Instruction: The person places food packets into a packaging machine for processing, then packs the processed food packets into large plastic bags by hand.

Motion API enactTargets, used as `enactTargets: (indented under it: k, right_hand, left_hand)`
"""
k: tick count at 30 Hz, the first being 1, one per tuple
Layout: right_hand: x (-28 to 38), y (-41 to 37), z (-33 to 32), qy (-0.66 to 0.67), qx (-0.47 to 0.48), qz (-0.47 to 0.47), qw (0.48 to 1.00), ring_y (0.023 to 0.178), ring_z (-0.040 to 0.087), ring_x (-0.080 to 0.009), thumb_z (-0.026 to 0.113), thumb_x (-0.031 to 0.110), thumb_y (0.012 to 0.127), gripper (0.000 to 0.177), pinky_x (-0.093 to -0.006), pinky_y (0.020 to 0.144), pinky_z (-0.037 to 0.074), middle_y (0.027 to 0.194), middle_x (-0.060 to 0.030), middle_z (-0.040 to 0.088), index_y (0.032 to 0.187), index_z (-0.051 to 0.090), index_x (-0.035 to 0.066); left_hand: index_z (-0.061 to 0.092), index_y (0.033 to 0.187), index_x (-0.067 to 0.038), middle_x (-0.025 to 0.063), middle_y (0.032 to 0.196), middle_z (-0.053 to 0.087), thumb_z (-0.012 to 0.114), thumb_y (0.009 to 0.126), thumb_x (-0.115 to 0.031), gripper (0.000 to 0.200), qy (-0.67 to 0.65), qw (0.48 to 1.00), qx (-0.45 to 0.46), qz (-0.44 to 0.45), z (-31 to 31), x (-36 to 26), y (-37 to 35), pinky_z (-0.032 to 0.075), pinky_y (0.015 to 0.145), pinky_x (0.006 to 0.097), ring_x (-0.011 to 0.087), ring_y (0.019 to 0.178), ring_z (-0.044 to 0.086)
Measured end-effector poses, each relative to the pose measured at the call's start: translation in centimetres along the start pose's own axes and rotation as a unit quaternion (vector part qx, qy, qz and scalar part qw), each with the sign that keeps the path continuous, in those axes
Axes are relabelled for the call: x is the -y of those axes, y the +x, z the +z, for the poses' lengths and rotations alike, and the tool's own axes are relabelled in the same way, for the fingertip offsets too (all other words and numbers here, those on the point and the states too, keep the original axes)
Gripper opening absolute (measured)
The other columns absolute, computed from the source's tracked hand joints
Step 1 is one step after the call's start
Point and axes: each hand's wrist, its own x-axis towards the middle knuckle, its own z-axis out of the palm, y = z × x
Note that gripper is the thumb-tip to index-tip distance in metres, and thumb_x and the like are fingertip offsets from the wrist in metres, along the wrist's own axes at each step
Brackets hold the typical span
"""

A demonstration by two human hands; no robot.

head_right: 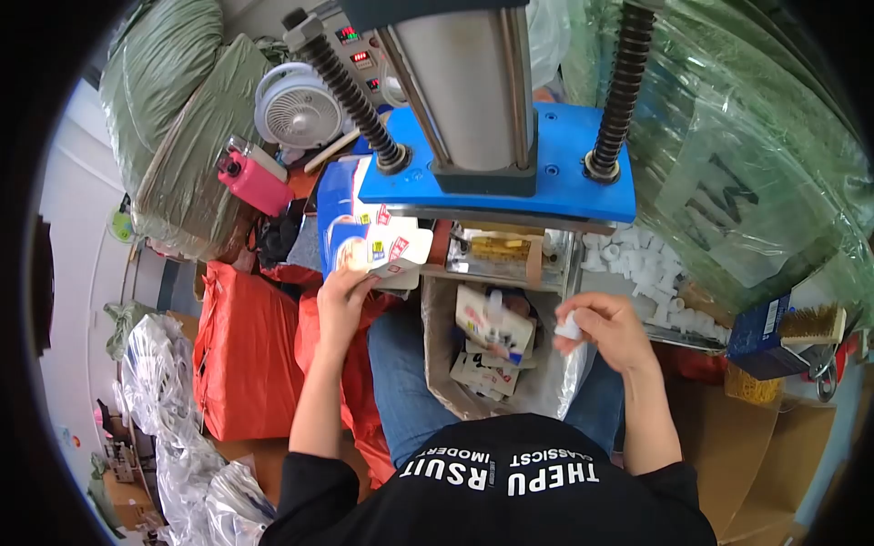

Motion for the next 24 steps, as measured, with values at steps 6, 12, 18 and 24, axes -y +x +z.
enactTargets:
  k: [6, 12, 18, 24]
  right_hand:
    - [3.7, 0.3, 2.7, -0.193, 0.031, -0.028, 0.98, 0.068, 0.06, -0.0148, 0.073, 0.006, 0.077, 0.013, -0.0246, 0.064, 0.048, 0.079, -0.0037, 0.065, 0.087, 0.067, 0.0]
    - [4.8, 0.5, 5.3, -0.338, 0.106, -0.183, 0.917, 0.079, 0.058, -0.011, 0.073, 0.006, 0.076, 0.023, -0.0264, 0.072, 0.047, 0.087, -0.0034, 0.064, 0.098, 0.066, 0.004]
    - [1.4, 1.1, 3.2, -0.286, -0.015, -0.114, 0.951, 0.083, 0.057, -0.0083, 0.069, 0.004, 0.079, 0.047, -0.0247, 0.072, 0.047, 0.101, -0.0038, 0.063, 0.124, 0.054, 0.007]
    - [2.0, 3.6, -1.9, -0.569, -0.186, -0.298, 0.744, 0.083, 0.062, -0.0249, 0.067, 0.004, 0.078, 0.042, -0.0328, 0.072, 0.05, 0.106, -0.0096, 0.061, 0.118, 0.059, 0.008]
  left_hand:
    - [0.068, 0.081, -0.003, 0.0078, 0.076, 0.062, 0.069, 0.06, 0.006, 0.023, -0.096, 0.995, -0.002, -0.033, 1.9, -11.7, -2.2, 0.043, 0.064, 0.0349, 0.026, 0.071, 0.053]
    - [0.071, 0.085, -0.001, 0.0038, 0.068, 0.064, 0.076, 0.075, -0.007, 0.012, -0.281, 0.936, 0.189, -0.093, 1.9, -13.6, -2.8, 0.043, 0.062, 0.0287, 0.0116, 0.068, 0.054]
    - [0.07, 0.093, 0.005, 0.0101, 0.09, 0.071, 0.071, 0.083, -0.008, 0.016, -0.546, 0.714, 0.202, -0.389, 5.6, -13.1, -3.0, 0.053, 0.07, 0.0277, 0.0132, 0.076, 0.066]
    - [0.065, 0.098, 0.008, 0.015, 0.092, 0.07, 0.069, 0.083, -0.005, 0.021, -0.582, 0.685, 0.125, -0.42, 9.3, -9.8, 2.5, 0.055, 0.07, 0.0314, 0.0191, 0.078, 0.068]
